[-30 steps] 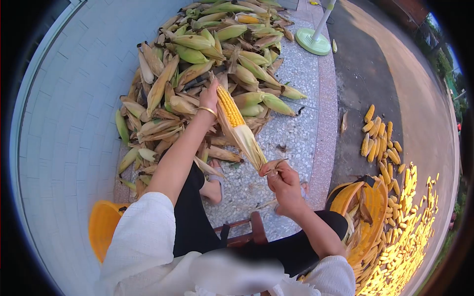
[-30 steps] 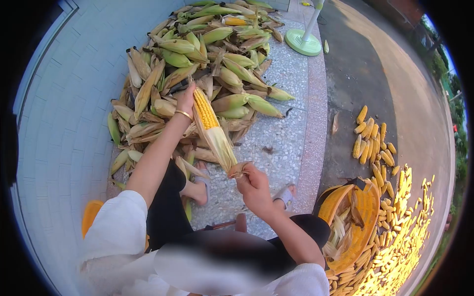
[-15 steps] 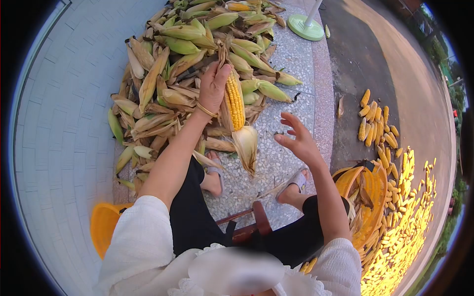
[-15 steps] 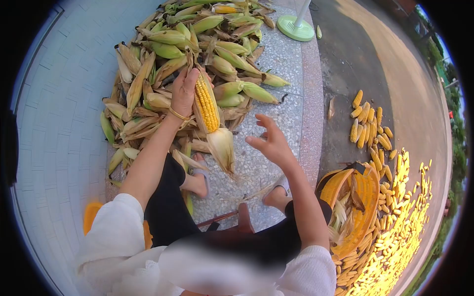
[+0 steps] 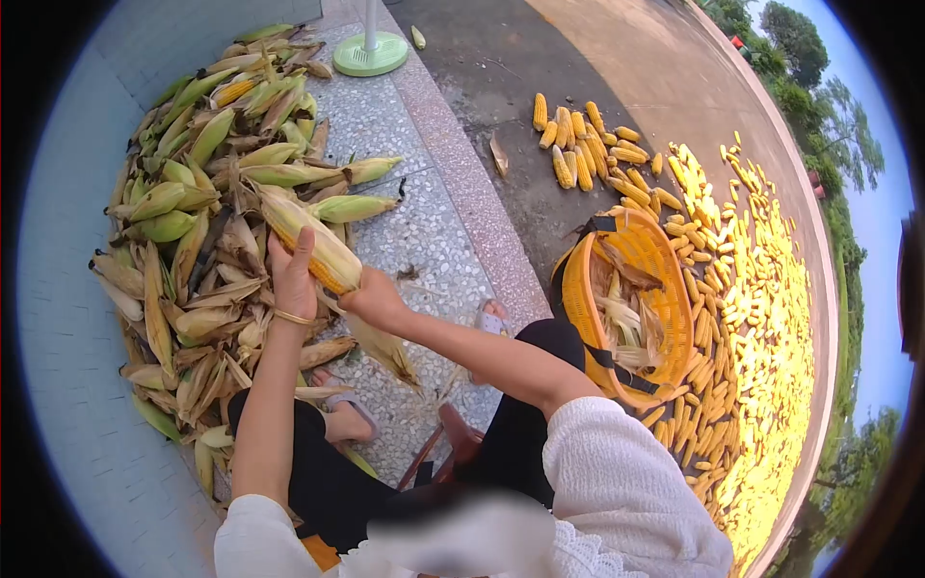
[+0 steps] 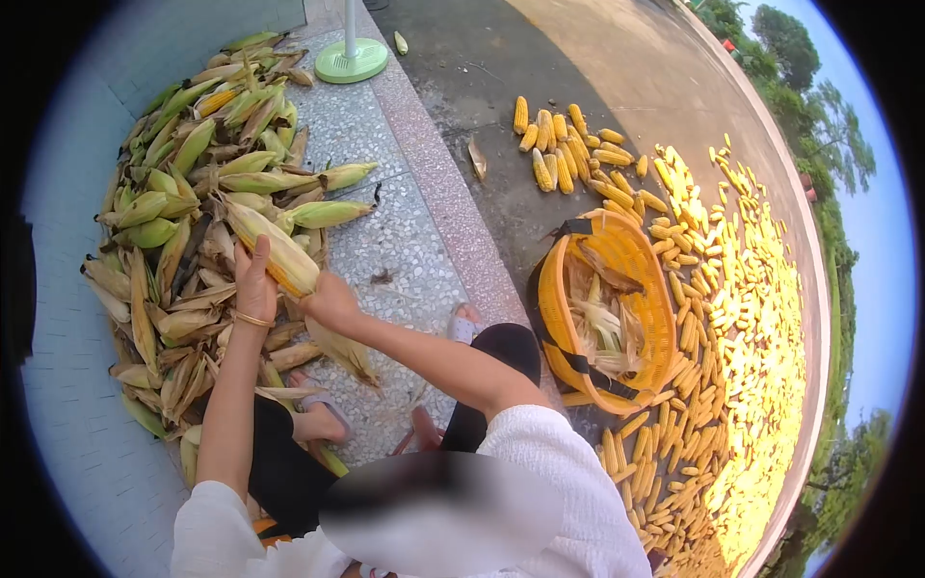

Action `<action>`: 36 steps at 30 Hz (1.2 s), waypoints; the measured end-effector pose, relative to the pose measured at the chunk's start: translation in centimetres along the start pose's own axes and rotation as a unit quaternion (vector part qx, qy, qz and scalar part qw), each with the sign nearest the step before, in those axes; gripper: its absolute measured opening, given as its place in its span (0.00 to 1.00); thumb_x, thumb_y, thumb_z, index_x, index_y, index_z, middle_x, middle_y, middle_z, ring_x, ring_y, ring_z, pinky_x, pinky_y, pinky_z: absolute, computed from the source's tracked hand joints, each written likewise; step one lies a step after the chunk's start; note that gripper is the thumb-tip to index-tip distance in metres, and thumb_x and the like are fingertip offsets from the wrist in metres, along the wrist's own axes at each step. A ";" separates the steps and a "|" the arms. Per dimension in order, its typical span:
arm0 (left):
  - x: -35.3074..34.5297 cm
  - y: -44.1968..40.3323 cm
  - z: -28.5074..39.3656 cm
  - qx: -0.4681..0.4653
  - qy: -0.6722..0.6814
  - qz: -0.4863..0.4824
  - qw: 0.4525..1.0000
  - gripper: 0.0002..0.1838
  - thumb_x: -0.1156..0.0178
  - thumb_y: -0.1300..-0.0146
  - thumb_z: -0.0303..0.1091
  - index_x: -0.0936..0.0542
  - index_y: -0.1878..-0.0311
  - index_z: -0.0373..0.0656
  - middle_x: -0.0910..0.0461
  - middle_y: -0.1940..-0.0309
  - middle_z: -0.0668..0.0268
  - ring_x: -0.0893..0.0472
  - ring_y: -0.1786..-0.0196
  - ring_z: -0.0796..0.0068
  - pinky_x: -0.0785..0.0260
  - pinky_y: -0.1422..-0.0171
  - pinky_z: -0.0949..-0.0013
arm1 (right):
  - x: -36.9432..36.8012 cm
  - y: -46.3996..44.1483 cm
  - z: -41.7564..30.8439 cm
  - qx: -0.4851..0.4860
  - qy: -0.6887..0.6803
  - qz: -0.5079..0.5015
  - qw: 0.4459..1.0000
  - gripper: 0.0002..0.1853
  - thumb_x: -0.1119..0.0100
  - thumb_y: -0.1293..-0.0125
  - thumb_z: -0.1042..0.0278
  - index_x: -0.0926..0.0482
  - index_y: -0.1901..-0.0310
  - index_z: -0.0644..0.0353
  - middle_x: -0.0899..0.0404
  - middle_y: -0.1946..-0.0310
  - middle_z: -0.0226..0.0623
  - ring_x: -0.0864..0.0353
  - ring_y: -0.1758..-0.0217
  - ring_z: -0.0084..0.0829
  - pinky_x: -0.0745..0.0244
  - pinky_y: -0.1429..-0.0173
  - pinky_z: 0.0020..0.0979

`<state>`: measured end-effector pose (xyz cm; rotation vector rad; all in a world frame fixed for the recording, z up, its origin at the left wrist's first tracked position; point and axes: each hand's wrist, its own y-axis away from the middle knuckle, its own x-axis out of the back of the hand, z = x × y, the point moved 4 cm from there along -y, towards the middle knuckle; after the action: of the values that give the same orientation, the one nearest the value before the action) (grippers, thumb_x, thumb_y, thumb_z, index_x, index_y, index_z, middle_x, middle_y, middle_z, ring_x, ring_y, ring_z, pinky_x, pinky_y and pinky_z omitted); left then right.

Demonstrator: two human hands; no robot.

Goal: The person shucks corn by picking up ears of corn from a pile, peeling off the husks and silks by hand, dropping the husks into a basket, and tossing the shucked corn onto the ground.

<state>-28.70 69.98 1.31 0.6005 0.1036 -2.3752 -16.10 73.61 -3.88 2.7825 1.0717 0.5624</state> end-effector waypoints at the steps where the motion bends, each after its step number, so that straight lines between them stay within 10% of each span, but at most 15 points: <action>1: 0.8 -0.2 -0.6 0.000 -0.022 0.066 0.998 0.38 0.30 0.46 0.37 0.40 0.37 0.41 0.31 0.46 0.66 0.30 0.44 0.72 0.36 0.41 0.67 | -0.8 0.1 0.6 0.027 0.059 0.010 0.998 0.19 0.39 0.56 0.66 0.24 0.65 0.73 0.22 0.73 0.57 0.19 0.66 0.52 0.27 0.61 0.43; 26: 2.5 4.1 0.7 0.223 -0.056 -0.109 0.967 0.24 0.34 0.51 0.29 0.33 0.51 0.41 0.29 0.65 0.67 0.25 0.65 0.78 0.27 0.62 0.71 | -1.3 8.4 -1.7 0.139 0.280 -0.184 0.932 0.16 0.40 0.51 0.65 0.29 0.66 0.69 0.22 0.79 0.54 0.20 0.71 0.53 0.25 0.64 0.47; 29: 2.1 5.5 -0.1 0.370 -0.063 -0.254 0.892 0.30 0.34 0.54 0.29 0.34 0.46 0.40 0.28 0.64 0.63 0.22 0.68 0.72 0.23 0.65 0.66 | -2.0 9.0 -1.5 0.228 0.303 -0.266 0.886 0.13 0.42 0.51 0.68 0.28 0.66 0.67 0.23 0.81 0.50 0.20 0.73 0.52 0.25 0.66 0.47; 32: 2.4 7.5 -3.3 0.326 -0.160 -0.334 0.870 0.31 0.34 0.55 0.28 0.34 0.45 0.39 0.28 0.63 0.63 0.22 0.69 0.73 0.23 0.63 0.66 | -2.7 10.8 -0.5 0.376 0.287 -0.426 0.771 0.10 0.44 0.52 0.71 0.28 0.67 0.63 0.23 0.81 0.49 0.21 0.74 0.51 0.26 0.67 0.47; 36: 3.5 4.8 0.6 0.334 -0.030 -0.188 0.923 0.32 0.34 0.57 0.26 0.35 0.46 0.37 0.28 0.60 0.63 0.20 0.63 0.70 0.23 0.57 0.65 | 1.7 6.8 -2.0 0.280 0.368 -0.343 0.818 0.08 0.44 0.52 0.73 0.29 0.68 0.60 0.23 0.80 0.45 0.21 0.74 0.49 0.27 0.68 0.46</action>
<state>-28.25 64.09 0.73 0.8766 -0.7093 -2.7920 -11.43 69.62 0.07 2.2185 2.6011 1.4344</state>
